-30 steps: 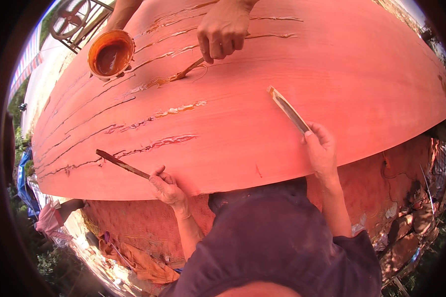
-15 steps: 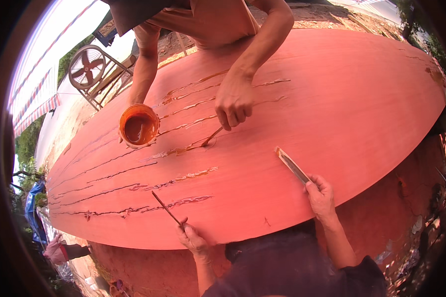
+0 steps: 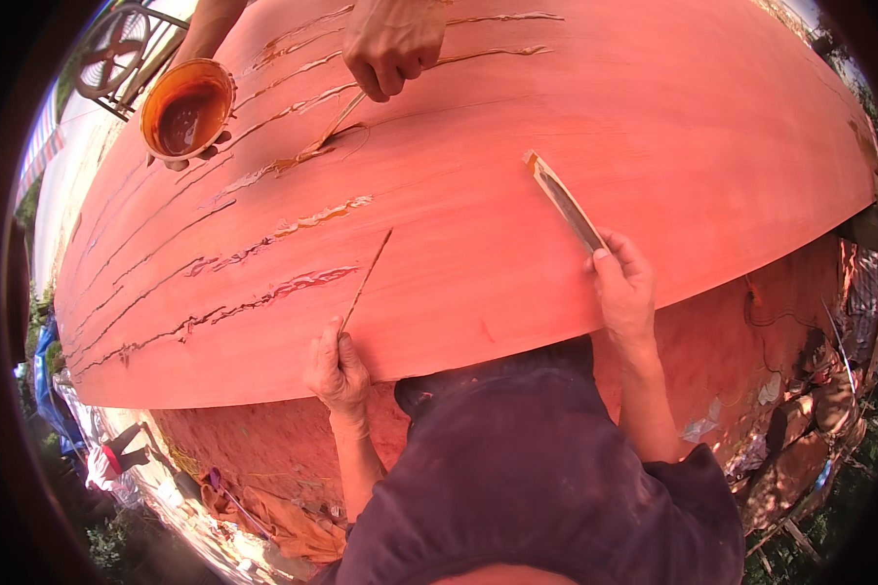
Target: The person applies a viscous orange-brown adhesive to a large pinkish-red wooden board using a small wooden stick. Another person assists by applying adhesive to other areas of the board with a brush.
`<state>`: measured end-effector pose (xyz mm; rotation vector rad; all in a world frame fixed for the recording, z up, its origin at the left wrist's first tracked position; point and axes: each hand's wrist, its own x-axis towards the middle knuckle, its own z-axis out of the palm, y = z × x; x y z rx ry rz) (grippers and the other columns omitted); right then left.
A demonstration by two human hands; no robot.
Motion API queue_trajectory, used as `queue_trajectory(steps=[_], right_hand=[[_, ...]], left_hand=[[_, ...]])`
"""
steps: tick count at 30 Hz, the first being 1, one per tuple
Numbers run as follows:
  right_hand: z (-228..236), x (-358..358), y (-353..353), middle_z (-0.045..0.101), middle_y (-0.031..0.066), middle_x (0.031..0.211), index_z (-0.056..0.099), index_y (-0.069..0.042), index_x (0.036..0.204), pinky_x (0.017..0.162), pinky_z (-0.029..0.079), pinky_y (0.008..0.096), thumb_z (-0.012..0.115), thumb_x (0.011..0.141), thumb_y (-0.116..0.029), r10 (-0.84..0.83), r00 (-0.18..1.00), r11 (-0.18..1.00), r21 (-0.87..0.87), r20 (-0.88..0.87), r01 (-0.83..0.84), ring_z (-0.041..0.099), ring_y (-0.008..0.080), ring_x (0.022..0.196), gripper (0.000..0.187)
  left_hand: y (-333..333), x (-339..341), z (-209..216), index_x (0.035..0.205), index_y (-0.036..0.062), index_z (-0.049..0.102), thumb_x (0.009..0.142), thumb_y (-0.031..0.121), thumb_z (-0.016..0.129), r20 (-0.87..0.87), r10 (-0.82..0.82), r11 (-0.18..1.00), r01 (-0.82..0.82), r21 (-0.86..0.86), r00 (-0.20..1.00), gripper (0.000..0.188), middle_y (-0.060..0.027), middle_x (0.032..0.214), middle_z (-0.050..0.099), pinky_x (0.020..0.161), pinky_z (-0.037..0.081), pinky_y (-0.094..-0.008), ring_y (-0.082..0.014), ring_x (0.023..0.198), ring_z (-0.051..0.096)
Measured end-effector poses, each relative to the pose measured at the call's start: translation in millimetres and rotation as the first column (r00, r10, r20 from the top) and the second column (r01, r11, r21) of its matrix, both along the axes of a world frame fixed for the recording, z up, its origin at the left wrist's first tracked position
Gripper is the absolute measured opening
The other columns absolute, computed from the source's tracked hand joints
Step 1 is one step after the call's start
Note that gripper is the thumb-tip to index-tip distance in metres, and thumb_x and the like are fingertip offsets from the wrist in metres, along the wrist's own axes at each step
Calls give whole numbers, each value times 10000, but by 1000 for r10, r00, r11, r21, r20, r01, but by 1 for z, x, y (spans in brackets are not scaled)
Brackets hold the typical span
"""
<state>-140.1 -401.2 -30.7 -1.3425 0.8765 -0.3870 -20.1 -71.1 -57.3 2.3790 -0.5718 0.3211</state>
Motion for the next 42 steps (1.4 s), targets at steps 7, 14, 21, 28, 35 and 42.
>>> queue_trajectory(steps=[7, 14, 21, 28, 35, 42], right_hand=[[-8, 3, -5, 614, -3, 799, 613, 12, 1207, 428, 300, 142, 543, 974, -93, 0, 1000, 998, -61, -1, 0, 396, -17, 501, 265], [-5, -1, -1, 581, -54, 803, 636, -1, 1187, 476, 297, 160, 544, 973, -82, -13, 1000, 1000, -28, -11, 12, 384, -19, 538, 247], [-9, -5, 1, 599, -21, 804, 627, 19, 1195, 454, 302, 152, 540, 974, -87, 8, 1000, 990, -139, -7, -8, 398, -15, 521, 260], [1, 13, 5, 604, -13, 813, 629, 26, 1201, 495, 332, 163, 527, 974, -83, 60, 998, 971, -232, -6, -60, 407, -9, 555, 272], [-2, 55, 3, 588, -34, 806, 655, 45, 1140, 628, 393, 202, 542, 954, -73, 190, 982, 956, -223, -23, -190, 480, 28, 707, 247], [1, 41, -17, 605, -14, 809, 630, 31, 1155, 534, 353, 181, 520, 952, -76, 52, 998, 983, -180, 22, -47, 424, 4, 599, 255]], left_hand=[[-14, 9, 7, 1202, -38, 616, 968, 22, 533, -55, -43, 978, 31, -207, 998, 256, -43, 724, 564, 551, 425, -267, -108, 609, 493], [5, 19, -3, 1094, -41, 600, 974, 60, 534, -58, 101, 933, -115, -342, 993, 170, -13, 678, 542, 541, 402, -229, -80, 587, 477], [12, 22, -13, 1130, -54, 634, 982, 68, 570, 47, 221, 921, -192, -338, 974, 203, -5, 709, 557, 545, 396, -229, -78, 603, 468], [15, 7, -9, 1142, -46, 644, 997, 119, 576, -89, 313, 845, -320, -428, 946, 230, 30, 735, 521, 569, 371, -215, -72, 642, 445], [21, 3, -14, 1125, -40, 656, 1003, 155, 563, -227, 307, 787, -381, -486, 924, 248, 49, 712, 481, 561, 338, -208, -53, 635, 415], [26, 6, -16, 1095, -61, 666, 984, 167, 555, -277, 273, 752, -384, -536, 921, 277, 36, 701, 504, 530, 328, -222, -57, 617, 438]])
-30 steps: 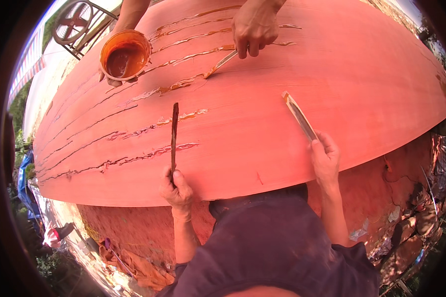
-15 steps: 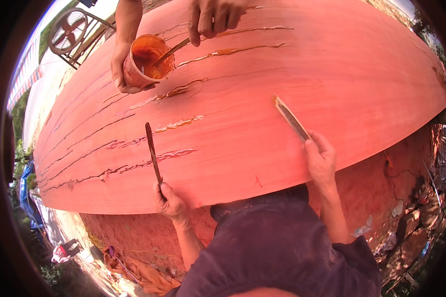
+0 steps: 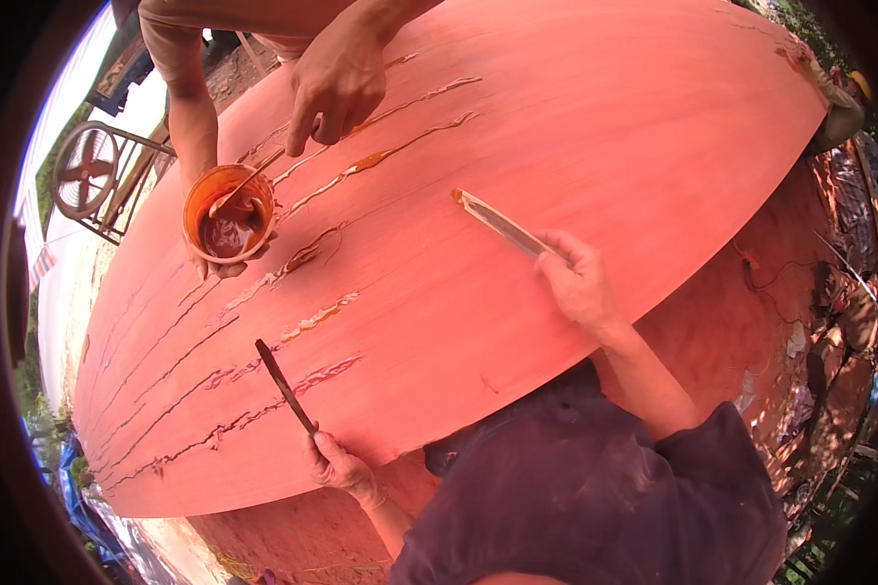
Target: The person applies a viscous orange-brown adhesive to a large pinkish-red wooden board using a small wooden stick. Another person assists by applying adhesive to other areas of the board with a brush.
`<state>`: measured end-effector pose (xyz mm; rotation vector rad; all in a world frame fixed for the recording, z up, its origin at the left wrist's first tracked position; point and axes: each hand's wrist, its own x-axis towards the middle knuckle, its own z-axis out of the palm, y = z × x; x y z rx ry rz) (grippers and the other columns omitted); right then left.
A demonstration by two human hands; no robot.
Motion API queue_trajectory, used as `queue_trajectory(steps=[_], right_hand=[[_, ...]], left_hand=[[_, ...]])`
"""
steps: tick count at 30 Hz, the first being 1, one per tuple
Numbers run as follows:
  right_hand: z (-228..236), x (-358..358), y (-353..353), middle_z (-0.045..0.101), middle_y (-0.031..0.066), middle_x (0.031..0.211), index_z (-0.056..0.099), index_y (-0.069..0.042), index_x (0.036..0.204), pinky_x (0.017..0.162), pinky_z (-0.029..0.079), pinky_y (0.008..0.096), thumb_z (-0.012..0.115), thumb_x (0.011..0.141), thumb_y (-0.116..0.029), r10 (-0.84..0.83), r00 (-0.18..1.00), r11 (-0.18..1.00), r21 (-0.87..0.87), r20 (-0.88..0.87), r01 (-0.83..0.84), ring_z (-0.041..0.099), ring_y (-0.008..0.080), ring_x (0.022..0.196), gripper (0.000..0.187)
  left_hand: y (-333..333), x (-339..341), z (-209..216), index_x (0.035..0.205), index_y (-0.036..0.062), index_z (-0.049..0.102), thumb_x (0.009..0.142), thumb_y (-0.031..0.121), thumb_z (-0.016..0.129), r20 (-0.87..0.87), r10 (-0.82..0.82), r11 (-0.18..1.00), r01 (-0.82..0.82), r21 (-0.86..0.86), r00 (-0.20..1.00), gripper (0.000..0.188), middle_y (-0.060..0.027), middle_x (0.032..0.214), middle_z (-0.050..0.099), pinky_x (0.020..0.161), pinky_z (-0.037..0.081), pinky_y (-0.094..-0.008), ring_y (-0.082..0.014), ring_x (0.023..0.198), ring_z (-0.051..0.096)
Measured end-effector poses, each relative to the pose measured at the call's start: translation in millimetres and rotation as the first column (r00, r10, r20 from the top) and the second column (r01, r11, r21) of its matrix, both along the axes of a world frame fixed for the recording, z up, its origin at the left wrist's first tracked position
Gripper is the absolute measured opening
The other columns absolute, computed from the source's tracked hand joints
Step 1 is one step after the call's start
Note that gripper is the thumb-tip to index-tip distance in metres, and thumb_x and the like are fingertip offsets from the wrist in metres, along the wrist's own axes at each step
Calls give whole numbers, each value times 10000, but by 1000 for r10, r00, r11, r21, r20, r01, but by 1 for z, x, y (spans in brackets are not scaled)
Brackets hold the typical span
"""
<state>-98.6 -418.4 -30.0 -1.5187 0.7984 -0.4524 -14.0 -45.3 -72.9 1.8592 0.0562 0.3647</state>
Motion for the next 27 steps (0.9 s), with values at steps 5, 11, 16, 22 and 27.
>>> queue_trajectory(steps=[5, 11, 16, 22, 27], right_hand=[[5, -8, -31, 605, -2, 796, 618, 18, 1143, 519, 348, 177, 512, 942, -91, -175, 984, 984, 39, 16, 175, 420, 7, 581, 252], [14, 5, -94, 618, 0, 775, 651, 17, 1094, 544, 382, 200, 550, 936, -133, -126, 992, 980, -151, 21, 128, 490, 24, 630, 240], [17, 46, -167, 623, -20, 734, 690, 1, 1079, 590, 419, 238, 588, 922, -164, -122, 990, 957, -274, -69, 99, 542, 56, 673, 250], [3, 84, -202, 626, -17, 722, 716, -17, 1041, 595, 419, 247, 617, 891, -180, -121, 987, 938, -337, -103, 80, 539, 50, 672, 243], [-4, 97, -198, 635, -2, 712, 719, -15, 1038, 596, 445, 256, 606, 868, -187, -76, 994, 923, -383, -77, 40, 556, 64, 653, 266]], left_hand=[[-8, 0, 10, 1027, -25, 655, 978, 182, 546, -78, 41, 996, -47, -80, 996, 240, 59, 669, 422, 508, 261, -194, -37, 575, 346], [-12, 0, 15, 949, -8, 631, 971, 198, 531, -116, 24, 997, -32, -65, 993, 230, 61, 635, 377, 506, 251, -204, -41, 571, 336], [-12, 0, 12, 951, -19, 636, 962, 195, 527, -102, 65, 997, -69, -28, 993, 240, 62, 626, 360, 515, 241, -213, -47, 566, 330], [-10, 3, 5, 948, -10, 633, 985, 224, 537, -66, 43, 999, -43, -4, 997, 256, 66, 633, 363, 480, 227, -203, -32, 550, 318], [-10, 2, 4, 958, -12, 632, 981, 213, 532, -84, 77, 997, -76, 11, 993, 247, 67, 626, 358, 484, 224, -210, -35, 549, 315]])
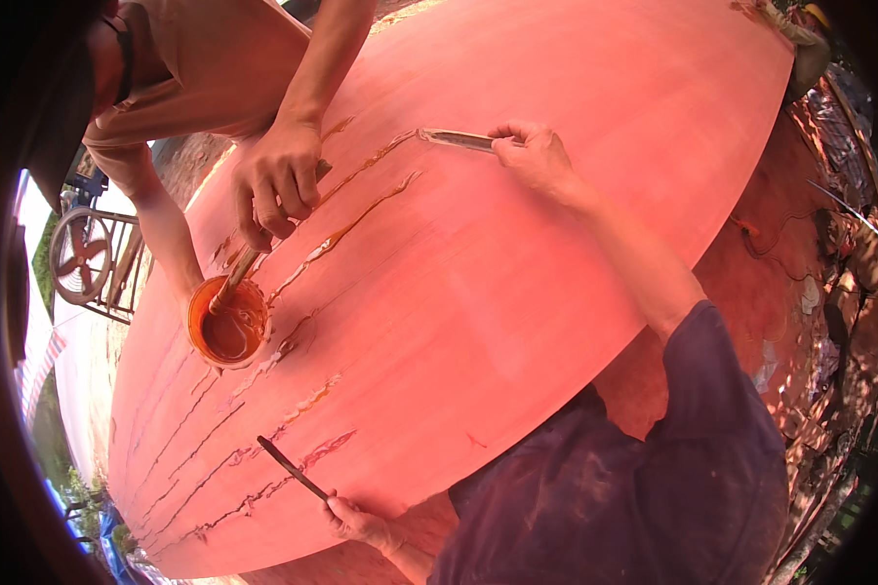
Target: The person applies a viscous orange-brown adhesive to a large pinkish-red wooden board using a small wooden stick. Another person assists by applying adhesive to other areas of the board with a brush.
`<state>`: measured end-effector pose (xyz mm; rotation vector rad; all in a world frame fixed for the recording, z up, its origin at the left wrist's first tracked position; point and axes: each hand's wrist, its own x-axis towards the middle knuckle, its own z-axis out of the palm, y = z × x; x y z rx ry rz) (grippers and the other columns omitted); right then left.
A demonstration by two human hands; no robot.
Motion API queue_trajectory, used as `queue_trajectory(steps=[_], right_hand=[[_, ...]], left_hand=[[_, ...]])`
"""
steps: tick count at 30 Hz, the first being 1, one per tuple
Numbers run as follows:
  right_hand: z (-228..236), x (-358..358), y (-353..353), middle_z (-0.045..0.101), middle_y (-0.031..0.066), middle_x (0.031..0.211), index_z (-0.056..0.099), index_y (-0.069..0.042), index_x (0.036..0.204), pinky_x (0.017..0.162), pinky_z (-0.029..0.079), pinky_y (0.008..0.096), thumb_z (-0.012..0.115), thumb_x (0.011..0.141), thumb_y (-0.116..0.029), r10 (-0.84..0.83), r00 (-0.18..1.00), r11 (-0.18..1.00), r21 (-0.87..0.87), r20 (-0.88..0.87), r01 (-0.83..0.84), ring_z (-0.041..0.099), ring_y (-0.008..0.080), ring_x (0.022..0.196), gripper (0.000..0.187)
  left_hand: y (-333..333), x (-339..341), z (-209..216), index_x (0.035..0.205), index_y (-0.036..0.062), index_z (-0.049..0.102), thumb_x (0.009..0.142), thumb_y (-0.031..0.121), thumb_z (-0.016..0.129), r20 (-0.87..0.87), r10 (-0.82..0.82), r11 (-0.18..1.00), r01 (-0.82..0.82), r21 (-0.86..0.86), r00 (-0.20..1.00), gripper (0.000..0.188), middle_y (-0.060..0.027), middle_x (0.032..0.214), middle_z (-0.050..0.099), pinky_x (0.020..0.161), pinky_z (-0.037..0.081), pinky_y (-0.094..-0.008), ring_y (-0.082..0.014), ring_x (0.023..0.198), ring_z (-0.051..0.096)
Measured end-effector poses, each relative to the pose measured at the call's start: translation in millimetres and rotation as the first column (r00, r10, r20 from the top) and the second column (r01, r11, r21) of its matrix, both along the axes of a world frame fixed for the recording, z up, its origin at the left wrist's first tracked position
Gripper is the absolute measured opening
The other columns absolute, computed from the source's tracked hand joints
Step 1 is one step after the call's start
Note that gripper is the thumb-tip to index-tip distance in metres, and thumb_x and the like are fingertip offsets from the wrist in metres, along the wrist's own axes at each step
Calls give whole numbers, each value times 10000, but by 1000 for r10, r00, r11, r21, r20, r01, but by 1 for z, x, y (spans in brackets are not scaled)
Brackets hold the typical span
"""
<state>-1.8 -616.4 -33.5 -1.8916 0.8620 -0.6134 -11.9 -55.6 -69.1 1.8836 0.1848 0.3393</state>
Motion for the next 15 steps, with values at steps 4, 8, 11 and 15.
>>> queue_trajectory(steps=[4, 8, 11, 15], right_hand=[[-7, 6, 7, 628, -15, 711, 713, 7, 1042, 588, 434, 244, 602, 898, -153, 23, 1000, 997, 71, 18, -24, 545, 54, 653, 243], [-14, 19, 6, 635, -3, 717, 711, 5, 1055, 595, 444, 252, 597, 893, -156, 49, 997, 999, -17, 65, -48, 553, 63, 659, 255], [-18, 22, 6, 660, 31, 727, 715, -11, 1060, 614, 474, 283, 599, 870, -198, 29, 998, 1000, -11, 50, -29, 585, 94, 665, 291], [-23, 24, 12, 616, -7, 701, 714, -2, 1058, 572, 427, 247, 595, 902, -151, 15, 999, 1000, -10, 39, -15, 532, 55, 638, 246]], left_hand=[[-1, -1, 3, 970, -18, 635, 970, 200, 520, -26, 30, 999, -30, 27, 999, 246, 65, 605, 344, 493, 228, -227, -45, 544, 316], [-3, -2, 5, 962, -8, 637, 968, 209, 528, -26, 20, 999, -19, 25, 999, 243, 66, 612, 350, 500, 233, -227, -45, 555, 323], [-4, -2, 6, 957, -2, 639, 965, 221, 536, -5, 18, 998, -18, 54, 1000, 245, 67, 608, 350, 503, 232, -223, -44, 557, 324], [-4, -1, 6, 952, -3, 639, 963, 235, 543, -13, 0, 999, 1, 37, 1000, 257, 65, 604, 347, 504, 229, -220, -44, 554, 320]])
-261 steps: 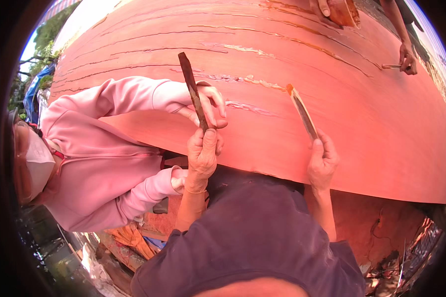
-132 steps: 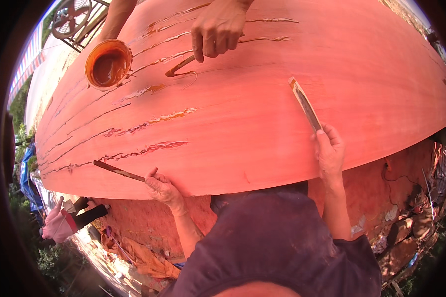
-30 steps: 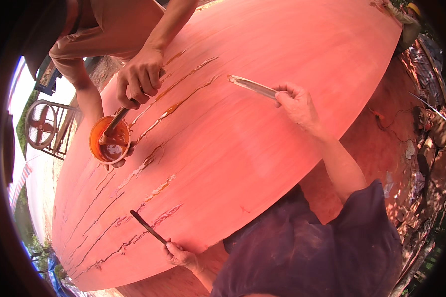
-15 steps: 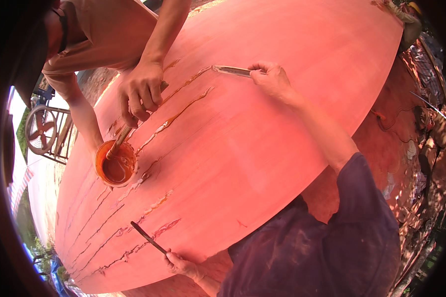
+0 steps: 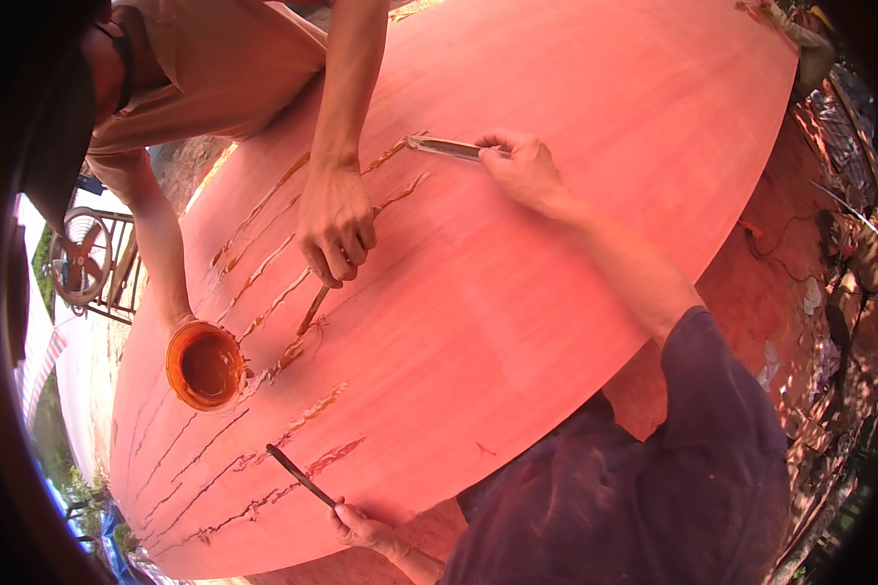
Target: The person applies a viscous orange-brown adhesive to a large pinkish-red wooden board using a small wooden stick. Another person assists by applying adhesive to other areas of the board with a brush.
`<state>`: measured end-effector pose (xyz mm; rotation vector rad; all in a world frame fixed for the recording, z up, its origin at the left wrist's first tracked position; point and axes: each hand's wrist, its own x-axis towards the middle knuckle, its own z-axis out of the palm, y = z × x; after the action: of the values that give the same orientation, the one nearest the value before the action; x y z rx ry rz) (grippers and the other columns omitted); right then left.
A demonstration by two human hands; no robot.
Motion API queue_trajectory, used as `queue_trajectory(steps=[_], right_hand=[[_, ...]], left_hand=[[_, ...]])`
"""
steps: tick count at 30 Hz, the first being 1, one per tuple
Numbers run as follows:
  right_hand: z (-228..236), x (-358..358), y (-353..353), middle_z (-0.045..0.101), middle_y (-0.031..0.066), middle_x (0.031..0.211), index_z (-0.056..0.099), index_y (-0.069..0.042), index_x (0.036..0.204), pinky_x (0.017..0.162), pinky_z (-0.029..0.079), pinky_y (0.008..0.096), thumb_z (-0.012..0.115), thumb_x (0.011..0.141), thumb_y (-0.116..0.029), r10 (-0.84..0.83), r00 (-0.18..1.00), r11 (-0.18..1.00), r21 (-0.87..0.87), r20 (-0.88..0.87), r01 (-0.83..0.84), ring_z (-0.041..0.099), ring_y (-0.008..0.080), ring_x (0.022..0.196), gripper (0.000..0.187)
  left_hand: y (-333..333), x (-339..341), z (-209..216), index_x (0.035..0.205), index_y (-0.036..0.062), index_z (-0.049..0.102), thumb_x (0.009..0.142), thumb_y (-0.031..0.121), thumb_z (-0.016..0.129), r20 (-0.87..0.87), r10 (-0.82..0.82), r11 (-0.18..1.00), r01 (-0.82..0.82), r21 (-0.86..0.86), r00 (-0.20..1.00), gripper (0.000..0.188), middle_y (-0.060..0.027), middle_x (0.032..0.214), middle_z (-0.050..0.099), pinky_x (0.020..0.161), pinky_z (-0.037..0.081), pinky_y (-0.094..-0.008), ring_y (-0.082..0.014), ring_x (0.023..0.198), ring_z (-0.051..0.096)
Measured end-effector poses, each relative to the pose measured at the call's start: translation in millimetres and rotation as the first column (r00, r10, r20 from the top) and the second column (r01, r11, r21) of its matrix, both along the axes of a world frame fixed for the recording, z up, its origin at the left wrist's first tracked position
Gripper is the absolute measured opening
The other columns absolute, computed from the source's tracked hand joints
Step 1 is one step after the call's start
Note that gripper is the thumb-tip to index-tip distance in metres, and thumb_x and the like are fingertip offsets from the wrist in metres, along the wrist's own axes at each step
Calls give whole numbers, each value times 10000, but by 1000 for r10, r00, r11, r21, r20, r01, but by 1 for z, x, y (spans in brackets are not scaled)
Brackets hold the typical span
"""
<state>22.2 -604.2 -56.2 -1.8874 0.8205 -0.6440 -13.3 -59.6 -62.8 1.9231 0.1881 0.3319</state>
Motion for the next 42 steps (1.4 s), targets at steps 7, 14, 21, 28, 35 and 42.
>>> queue_trajectory(steps=[7, 14, 21, 28, 35, 42], right_hand=[[-4, 6, 12, 602, -30, 702, 708, 14, 1048, 555, 404, 227, 597, 912, -122, 16, 999, 1000, -12, 39, -16, 502, 36, 625, 222], [-11, 16, 21, 602, -27, 710, 709, 25, 1026, 546, 408, 233, 597, 902, -110, 37, 996, 998, -63, 78, -32, 500, 37, 623, 215], [-1, 25, 37, 602, -19, 700, 713, 27, 1025, 543, 407, 231, 605, 899, -124, 85, 994, 996, -12, 69, -85, 505, 42, 625, 224], [11, 36, 45, 634, -12, 741, 713, -29, 1049, 490, 370, 219, 633, 909, -170, 152, 987, 934, 317, 59, -163, 470, 28, 584, 215], [11, -4, 30, 638, 19, 760, 638, -39, 1103, 377, 252, 179, 629, 928, -141, -19, 994, 776, 628, 109, -54, 355, 7, 454, 203], [24, -90, 36, 609, 9, 749, 609, -37, 1118, 361, 254, 164, 625, 951, -149, -126, 982, 740, 673, 140, -1, 359, 4, 448, 202]], left_hand=[[0, 1, 0, 952, -6, 636, 964, 236, 541, -13, -9, 1000, 9, -21, 1000, 260, 63, 616, 348, 519, 239, -221, -45, 568, 324], [-1, 0, 2, 956, -8, 637, 961, 230, 542, -51, 13, 1000, -13, 3, 999, 256, 63, 638, 355, 529, 241, -224, -48, 587, 332], [5, 1, -1, 954, -19, 644, 957, 225, 550, -52, 2, 1000, -3, -26, 999, 261, 62, 641, 370, 507, 223, -227, -48, 573, 326], [6, 2, -2, 929, -11, 629, 983, 232, 541, -3, -19, 1000, 19, 0, 1000, 263, 63, 608, 354, 498, 236, -212, -41, 554, 319], [6, 5, -5, 924, -24, 641, 971, 170, 516, 30, -45, 999, 45, -7, 999, 235, 63, 605, 375, 494, 240, -213, -38, 539, 319], [7, 4, -2, 952, -25, 662, 960, 153, 533, 3, -80, 994, 80, -70, 997, 220, 79, 632, 413, 532, 249, -204, -23, 574, 348]])
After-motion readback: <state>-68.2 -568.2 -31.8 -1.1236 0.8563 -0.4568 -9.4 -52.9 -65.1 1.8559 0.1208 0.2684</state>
